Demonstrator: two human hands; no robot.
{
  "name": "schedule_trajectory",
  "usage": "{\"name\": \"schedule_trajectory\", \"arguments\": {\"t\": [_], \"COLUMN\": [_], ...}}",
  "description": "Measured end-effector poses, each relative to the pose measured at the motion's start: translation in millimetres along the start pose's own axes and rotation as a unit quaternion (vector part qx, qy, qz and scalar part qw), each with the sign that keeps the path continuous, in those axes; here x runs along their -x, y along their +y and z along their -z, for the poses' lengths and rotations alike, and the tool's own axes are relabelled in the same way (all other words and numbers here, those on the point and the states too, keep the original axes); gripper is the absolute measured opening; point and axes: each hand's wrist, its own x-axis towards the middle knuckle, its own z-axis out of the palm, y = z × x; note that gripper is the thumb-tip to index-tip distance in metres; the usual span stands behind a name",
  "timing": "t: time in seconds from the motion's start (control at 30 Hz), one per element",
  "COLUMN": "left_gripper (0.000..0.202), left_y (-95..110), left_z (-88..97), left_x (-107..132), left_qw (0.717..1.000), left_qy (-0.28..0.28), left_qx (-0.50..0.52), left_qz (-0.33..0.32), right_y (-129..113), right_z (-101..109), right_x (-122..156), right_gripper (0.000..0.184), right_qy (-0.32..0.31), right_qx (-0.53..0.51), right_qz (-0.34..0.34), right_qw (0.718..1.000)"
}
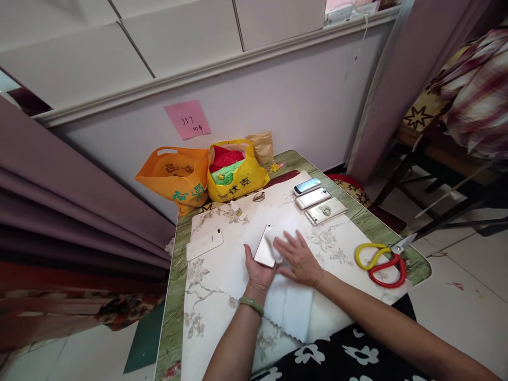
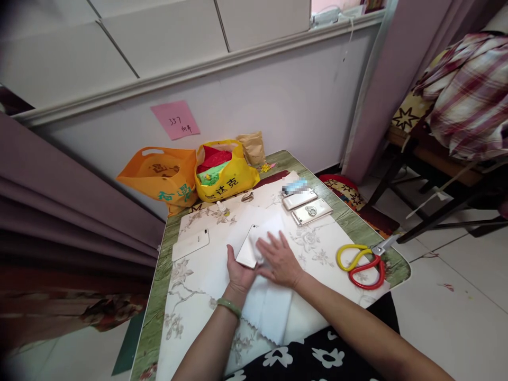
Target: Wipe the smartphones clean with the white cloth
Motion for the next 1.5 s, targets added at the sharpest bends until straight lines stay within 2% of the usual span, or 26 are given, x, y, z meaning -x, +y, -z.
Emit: {"name": "schedule_trajectory", "arguments": {"t": [0.07, 0.17, 0.2, 0.3, 0.33, 0.43, 0.6, 0.7, 0.8, 0.9, 1.0, 1.07, 1.1, 1.2, 1.3, 1.37, 1.5], "left_gripper": [0.065, 0.064, 0.064, 0.065, 0.066, 0.070, 0.071, 0.073, 0.073, 0.069, 0.064, 0.063, 0.062, 0.055, 0.049, 0.048, 0.042], "left_y": [-0.2, -0.9, -1.1, -1.5, -1.6, -2.0, -3.2, -3.7, -4.0, -4.6, -5.2, -4.9, -4.5, -2.5, -0.8, -0.5, -1.0], "left_z": [-0.7, -2.4, -3.0, -4.6, -5.5, -8.9, -13.5, -13.2, -12.5, -12.9, -13.2, -12.1, -11.0, -6.2, 0.4, 4.7, 9.6], "left_x": [0.2, 0.5, 0.6, 0.9, 1.0, 1.8, 2.8, 2.5, 1.9, 1.5, 1.3, 1.4, 1.6, 3.6, 5.5, 4.7, -1.9], "left_qw": [1.000, 1.000, 1.000, 1.000, 1.000, 1.000, 1.000, 1.000, 1.000, 1.000, 1.000, 1.000, 1.000, 1.000, 0.997, 0.997, 0.999], "left_qy": [-0.003, 0.002, 0.006, 0.013, 0.012, 0.006, 0.005, -0.001, -0.002, -0.006, -0.019, -0.027, -0.028, -0.002, 0.024, 0.028, 0.029], "left_qx": [0.002, 0.006, 0.006, 0.000, -0.001, -0.005, 0.000, -0.002, -0.008, -0.007, -0.001, -0.006, -0.010, -0.022, -0.039, -0.043, -0.038], "left_qz": [0.005, -0.003, -0.004, -0.001, -0.002, 0.002, -0.004, -0.003, 0.003, 0.000, -0.004, 0.005, 0.008, 0.017, 0.056, 0.057, -0.007], "right_y": [-0.8, -1.5, -1.5, 0.0, 1.0, 4.2, 7.5, 14.3, 26.2, 31.1, 17.1, 0.0, -8.8, -28.1, -32.8, -31.0, -27.7], "right_z": [0.4, 0.4, 0.3, -0.2, -0.4, -0.5, 1.5, 6.6, 12.6, 8.6, -9.1, -21.5, -25.7, -26.3, -16.6, -12.4, -16.4], "right_x": [0.4, 1.0, 1.1, 1.0, 1.2, 3.3, 10.5, 4.2, -16.9, -41.6, -52.9, -50.6, -47.4, -35.7, -28.7, -28.0, -30.5], "right_gripper": [0.071, 0.068, 0.070, 0.073, 0.070, 0.064, 0.060, 0.052, 0.049, 0.054, 0.061, 0.070, 0.075, 0.080, 0.085, 0.086, 0.070], "right_qy": [-0.022, 0.001, 0.000, -0.037, -0.035, 0.009, 0.077, 0.139, 0.172, 0.134, 0.036, -0.044, -0.065, -0.100, -0.118, -0.122, -0.110], "right_qx": [-0.017, -0.002, -0.004, -0.036, -0.041, -0.041, -0.117, -0.150, -0.145, -0.127, -0.077, -0.050, -0.040, -0.055, -0.091, -0.107, -0.117], "right_qz": [0.061, -0.023, -0.030, 0.032, 0.023, -0.057, -0.048, -0.120, -0.209, -0.255, -0.272, -0.248, -0.220, -0.059, 0.086, 0.110, 0.049], "right_qw": [0.998, 1.000, 1.000, 0.998, 0.998, 0.997, 0.989, 0.971, 0.952, 0.949, 0.959, 0.967, 0.972, 0.992, 0.985, 0.981, 0.986]}}
